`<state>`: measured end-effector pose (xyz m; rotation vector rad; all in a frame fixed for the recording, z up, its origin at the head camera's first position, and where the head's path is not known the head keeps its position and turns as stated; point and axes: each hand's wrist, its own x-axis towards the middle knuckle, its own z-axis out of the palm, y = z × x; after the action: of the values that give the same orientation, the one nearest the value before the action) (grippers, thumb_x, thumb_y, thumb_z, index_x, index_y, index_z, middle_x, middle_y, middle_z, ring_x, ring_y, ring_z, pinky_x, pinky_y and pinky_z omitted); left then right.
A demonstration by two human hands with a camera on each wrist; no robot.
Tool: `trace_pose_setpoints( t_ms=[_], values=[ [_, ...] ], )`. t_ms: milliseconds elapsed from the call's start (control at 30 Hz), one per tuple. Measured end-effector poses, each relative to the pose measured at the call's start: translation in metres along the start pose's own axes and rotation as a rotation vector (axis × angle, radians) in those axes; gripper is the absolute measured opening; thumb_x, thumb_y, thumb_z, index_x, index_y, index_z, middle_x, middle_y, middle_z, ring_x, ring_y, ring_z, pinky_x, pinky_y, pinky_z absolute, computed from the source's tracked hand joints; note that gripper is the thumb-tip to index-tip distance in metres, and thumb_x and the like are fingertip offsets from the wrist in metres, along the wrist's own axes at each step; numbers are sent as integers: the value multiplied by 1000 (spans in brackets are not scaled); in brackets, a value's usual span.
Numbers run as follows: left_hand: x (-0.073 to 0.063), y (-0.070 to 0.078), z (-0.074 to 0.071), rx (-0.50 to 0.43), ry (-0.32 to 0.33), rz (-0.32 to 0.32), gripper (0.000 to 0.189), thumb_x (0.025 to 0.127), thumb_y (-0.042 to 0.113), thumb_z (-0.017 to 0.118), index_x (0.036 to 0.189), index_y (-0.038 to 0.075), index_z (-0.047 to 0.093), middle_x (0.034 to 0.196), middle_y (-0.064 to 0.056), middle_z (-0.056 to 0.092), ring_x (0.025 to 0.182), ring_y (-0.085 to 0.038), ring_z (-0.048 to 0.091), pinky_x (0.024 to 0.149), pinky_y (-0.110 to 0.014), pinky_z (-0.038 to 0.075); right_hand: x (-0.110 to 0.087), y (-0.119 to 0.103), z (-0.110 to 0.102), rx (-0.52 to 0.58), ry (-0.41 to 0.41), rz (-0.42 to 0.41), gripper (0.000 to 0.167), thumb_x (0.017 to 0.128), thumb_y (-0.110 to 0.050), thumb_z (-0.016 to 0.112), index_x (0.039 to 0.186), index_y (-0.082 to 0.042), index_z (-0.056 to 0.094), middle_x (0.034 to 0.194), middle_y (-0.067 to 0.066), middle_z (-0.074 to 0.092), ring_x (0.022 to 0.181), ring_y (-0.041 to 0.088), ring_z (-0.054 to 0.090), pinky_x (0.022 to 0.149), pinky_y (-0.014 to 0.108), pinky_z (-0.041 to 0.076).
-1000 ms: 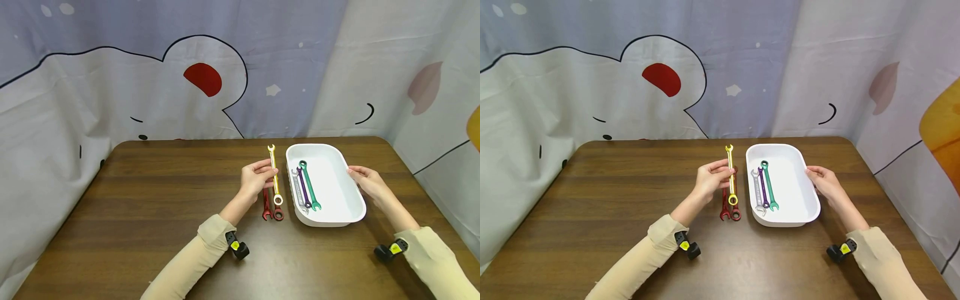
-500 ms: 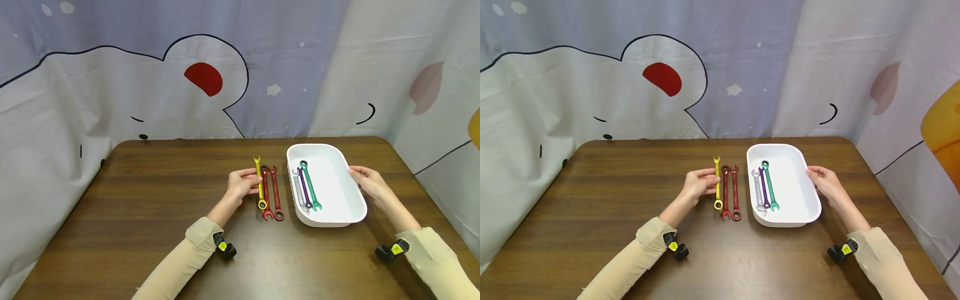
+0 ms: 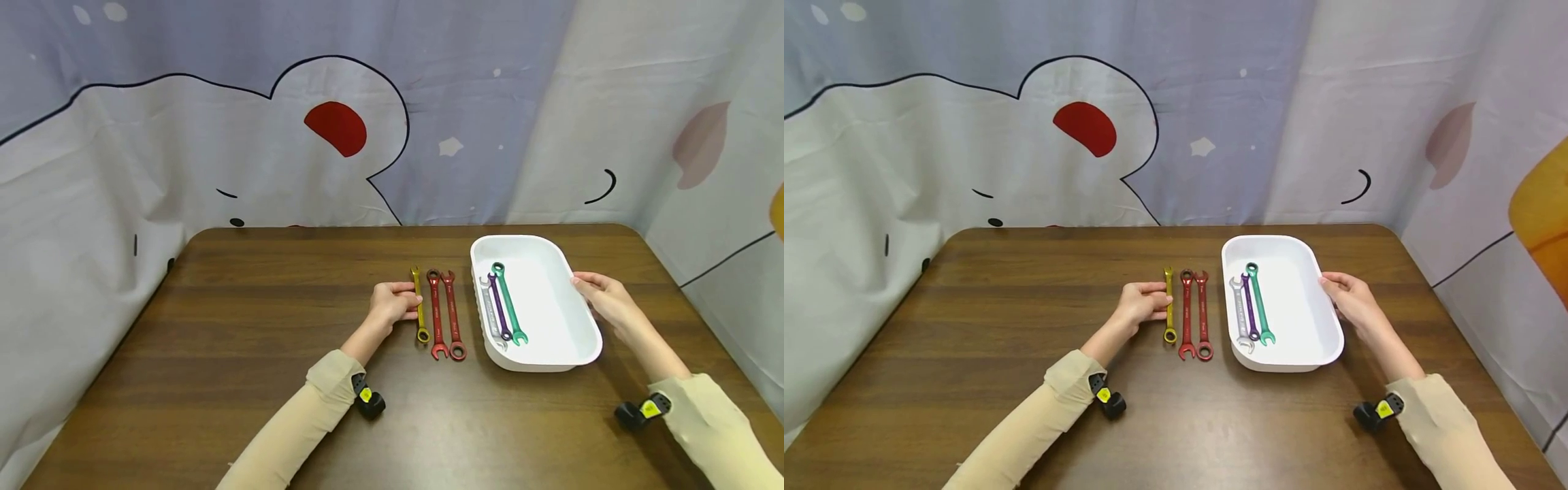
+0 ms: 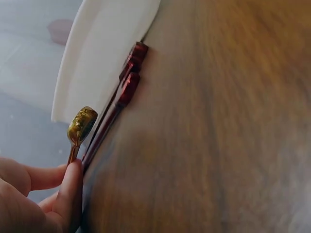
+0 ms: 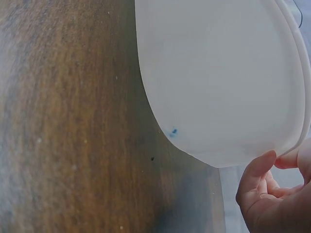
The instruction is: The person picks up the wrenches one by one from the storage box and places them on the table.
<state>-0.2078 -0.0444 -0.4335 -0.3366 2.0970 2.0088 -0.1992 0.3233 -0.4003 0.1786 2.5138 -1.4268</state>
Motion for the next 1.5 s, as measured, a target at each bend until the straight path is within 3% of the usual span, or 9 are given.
trace_pose_setpoints(
  t_ms=[300,633,933,1500],
  values=[
    [2,0,1,82,18,23,36,83,-4,69,119,-3,65,97,-20,72,57,-8,64,58,-26,61,-1,0,0,53,-6,-18,67,100,-40,44,143,9,28,82,-28,55,76,-6,55,66,21,55],
    [4,2,7,180,92,49,29,80,-2,72,109,-1,70,87,-17,74,53,-6,64,51,-23,59,0,0,0,36,0,-11,67,100,-42,44,144,7,30,84,-26,55,77,-6,55,67,22,54],
    [5,2,8,282,92,99,23,79,2,74,102,0,73,83,-14,75,52,-8,65,50,-22,58,-1,-1,0,63,-7,-13,67,100,-41,45,143,8,29,82,-27,55,77,-6,56,67,20,54],
    [5,3,11,324,88,66,26,79,-1,73,105,-1,71,85,-15,74,49,-8,63,48,-22,57,-1,0,1,44,-1,-14,67,100,-41,44,143,7,30,82,-26,55,77,-6,55,66,21,54]
  ],
)
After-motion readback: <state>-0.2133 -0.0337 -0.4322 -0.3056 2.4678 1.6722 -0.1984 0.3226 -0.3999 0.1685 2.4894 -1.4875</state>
